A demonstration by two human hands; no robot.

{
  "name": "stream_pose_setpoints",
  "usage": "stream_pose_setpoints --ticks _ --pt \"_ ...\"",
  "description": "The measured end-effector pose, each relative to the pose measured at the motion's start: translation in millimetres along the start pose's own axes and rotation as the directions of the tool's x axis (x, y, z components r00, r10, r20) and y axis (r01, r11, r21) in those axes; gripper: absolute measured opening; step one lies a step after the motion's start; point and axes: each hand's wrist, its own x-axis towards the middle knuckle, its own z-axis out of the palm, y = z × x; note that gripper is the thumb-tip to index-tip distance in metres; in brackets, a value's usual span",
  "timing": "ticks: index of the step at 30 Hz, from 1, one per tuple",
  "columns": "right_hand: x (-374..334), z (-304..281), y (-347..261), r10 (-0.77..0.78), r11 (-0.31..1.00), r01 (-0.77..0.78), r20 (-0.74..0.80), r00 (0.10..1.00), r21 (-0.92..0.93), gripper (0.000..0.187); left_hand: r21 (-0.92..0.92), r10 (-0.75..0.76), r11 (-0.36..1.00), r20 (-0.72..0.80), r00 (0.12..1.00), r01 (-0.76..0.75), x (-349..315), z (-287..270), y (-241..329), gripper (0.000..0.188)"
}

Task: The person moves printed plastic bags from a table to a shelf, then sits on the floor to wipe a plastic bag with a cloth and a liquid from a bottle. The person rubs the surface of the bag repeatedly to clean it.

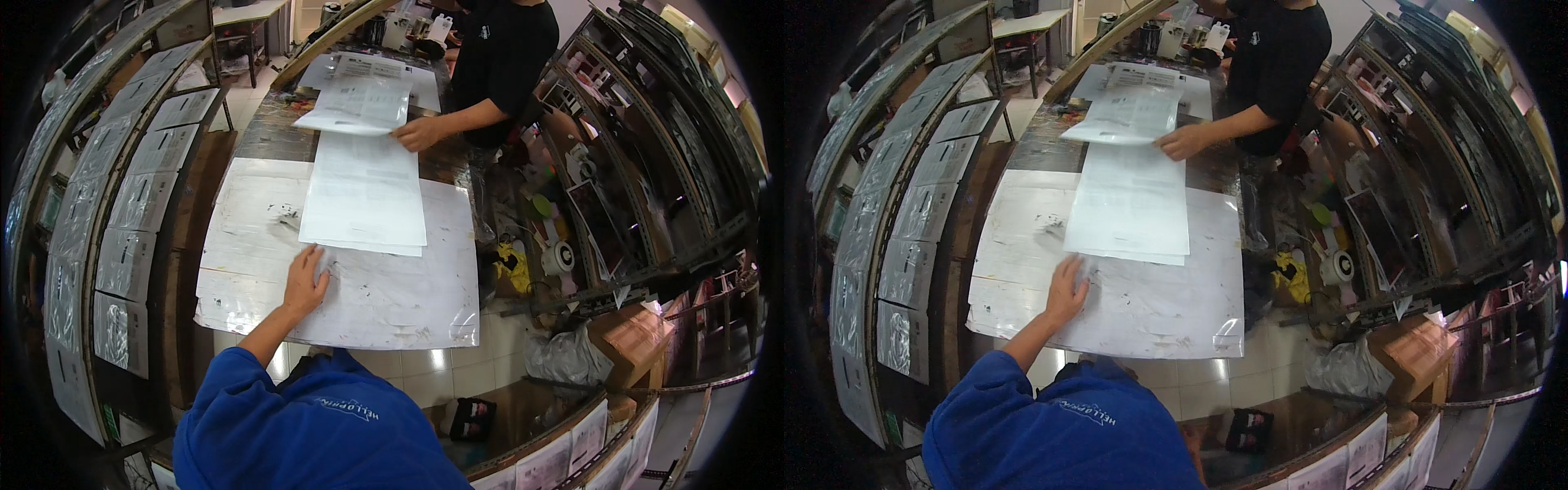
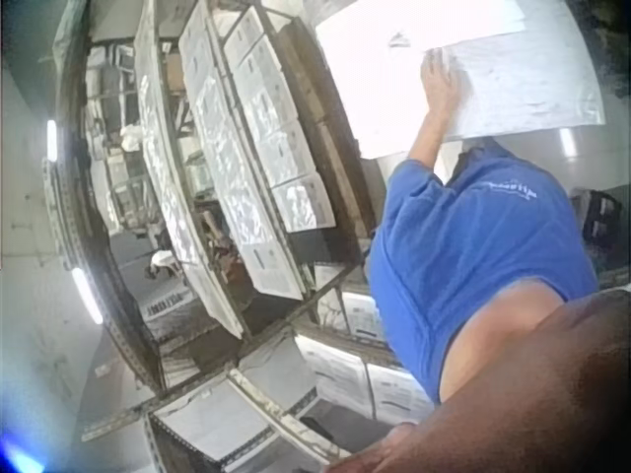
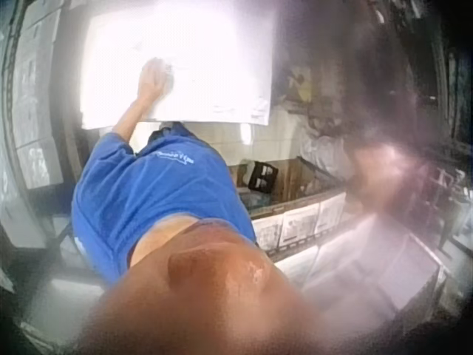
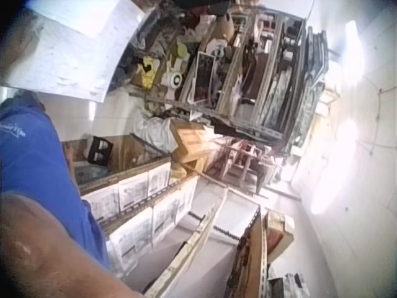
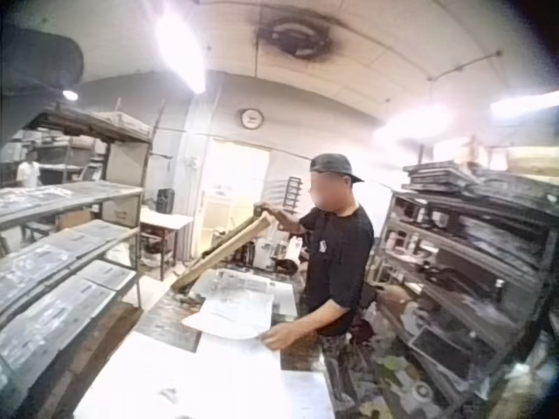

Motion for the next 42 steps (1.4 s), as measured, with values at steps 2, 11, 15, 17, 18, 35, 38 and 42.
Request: stream_pose_setpoints --ticks 2,11,15,17,18,35,38,42 --pt "-5 -12 -20 0.089 0.992 -0.092 0.037 0.995 0.082 0.035 0.031 0.001 1.000 -0.106 0.994 0.003 16 -9 -2 0.055" --pt "-24 -69 -109 0.244 0.942 -0.257 0.086 0.966 0.214 0.035 0.535 0.150 0.833 0.023 0.988 -0.139 138 -35 -95 0.068" --pt "-32 -54 -82 0.231 0.950 -0.242 0.078 0.970 0.199 0.035 0.595 -0.142 0.803 0.258 0.956 -0.042 175 -36 -142 0.068" --pt "-51 -38 -14 0.205 0.960 -0.209 0.039 0.978 0.188 0.035 0.586 -0.141 0.810 0.247 0.959 -0.031 187 -20 -136 0.045" --pt "-60 -36 15 0.197 0.965 -0.197 0.016 0.980 0.176 0.035 0.587 -0.119 0.808 0.234 0.965 -0.043 192 -16 -128 0.038" --pt "-5 -142 -274 0.065 0.650 -0.104 0.081 0.995 0.753 0.037 0.063 0.457 0.862 0.334 0.824 -0.504 -17 -12 58 0.014" --pt "15 -179 -362 -0.086 0.625 0.017 0.047 0.995 0.780 0.042 -0.092 0.540 0.828 0.396 0.743 -0.553 -32 11 98 0.015" --pt "32 -213 -406 -0.067 0.500 0.075 -0.048 0.997 0.863 0.042 -0.238 0.659 0.733 0.479 0.580 -0.637 -35 37 146 0.015"
